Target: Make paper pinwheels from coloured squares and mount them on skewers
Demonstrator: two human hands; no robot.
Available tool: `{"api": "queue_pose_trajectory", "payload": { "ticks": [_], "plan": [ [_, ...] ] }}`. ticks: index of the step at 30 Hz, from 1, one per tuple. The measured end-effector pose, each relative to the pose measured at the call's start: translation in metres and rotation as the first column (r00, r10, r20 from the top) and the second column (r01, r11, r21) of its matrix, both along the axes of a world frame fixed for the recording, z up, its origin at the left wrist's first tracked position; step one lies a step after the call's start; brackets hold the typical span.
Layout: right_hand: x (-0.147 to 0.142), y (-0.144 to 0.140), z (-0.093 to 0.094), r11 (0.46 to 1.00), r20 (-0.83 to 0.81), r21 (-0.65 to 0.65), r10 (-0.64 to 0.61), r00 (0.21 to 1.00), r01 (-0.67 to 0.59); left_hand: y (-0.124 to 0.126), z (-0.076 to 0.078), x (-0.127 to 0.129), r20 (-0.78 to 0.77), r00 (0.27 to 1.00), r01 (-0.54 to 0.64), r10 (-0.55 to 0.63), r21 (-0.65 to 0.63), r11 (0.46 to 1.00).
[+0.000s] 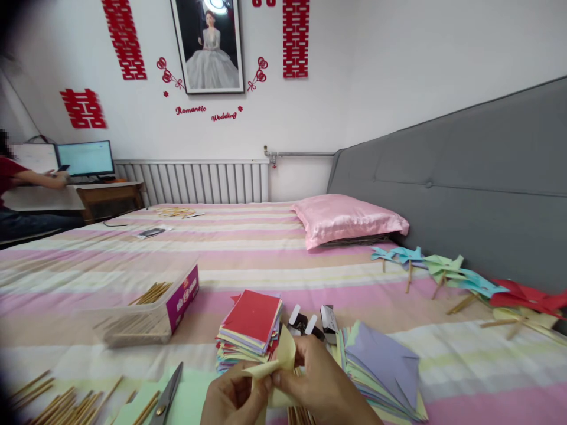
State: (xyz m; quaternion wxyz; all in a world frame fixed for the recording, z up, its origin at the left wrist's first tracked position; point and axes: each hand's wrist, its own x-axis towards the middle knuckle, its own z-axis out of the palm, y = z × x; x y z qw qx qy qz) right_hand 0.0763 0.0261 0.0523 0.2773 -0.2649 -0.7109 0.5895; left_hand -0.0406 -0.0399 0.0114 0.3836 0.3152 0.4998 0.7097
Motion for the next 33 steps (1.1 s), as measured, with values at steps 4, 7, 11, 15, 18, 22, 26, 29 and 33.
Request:
{"api": "queue_pose_trajectory", "payload": {
  "ticks": [4,7,11,15,18,22,26,29,33],
  "plan": [
    [0.001,-0.001,0.002,0.997,-0.009,-0.060,0.046,0.999,-0.046,0.001,-0.005,-0.003,0.005,1.000,0.011,-0.011,-0.016,1.000],
    [0.001,-0.001,0.005,0.993,-0.027,-0.090,0.073,0.997,-0.075,0.000,-0.004,-0.003,-0.015,1.000,0.020,-0.021,-0.046,0.999],
    [0.001,0.000,0.007,0.992,-0.028,-0.093,0.082,0.996,-0.084,-0.002,0.001,-0.001,-0.047,0.999,0.013,-0.016,-0.062,0.998],
    [0.000,0.001,0.005,0.990,-0.018,-0.102,0.094,0.995,-0.095,-0.002,0.002,-0.001,-0.038,0.999,-0.005,0.003,-0.045,0.999],
    [-0.001,0.002,0.003,0.991,-0.045,-0.097,0.093,0.995,-0.097,-0.002,0.002,-0.002,-0.011,1.000,0.011,-0.012,-0.031,0.999],
    [-0.001,0.003,0.000,0.991,-0.059,-0.104,0.075,0.995,-0.081,-0.003,0.007,0.000,0.041,0.998,0.055,-0.055,0.010,0.998],
    [0.003,0.009,-0.001,0.987,-0.075,-0.161,0.011,0.997,-0.023,-0.006,0.018,-0.001,0.057,0.996,0.072,-0.073,0.018,0.997],
    [0.011,0.017,0.000,0.969,-0.152,-0.243,-0.093,0.984,0.054,-0.005,0.015,-0.004,0.002,1.000,0.030,-0.030,-0.092,0.995],
    [0.022,0.023,0.007,0.922,-0.271,-0.376,-0.202,0.941,0.090,-0.001,-0.011,0.001,-0.326,0.945,-0.081,0.015,-0.190,0.978]
  ]
}}
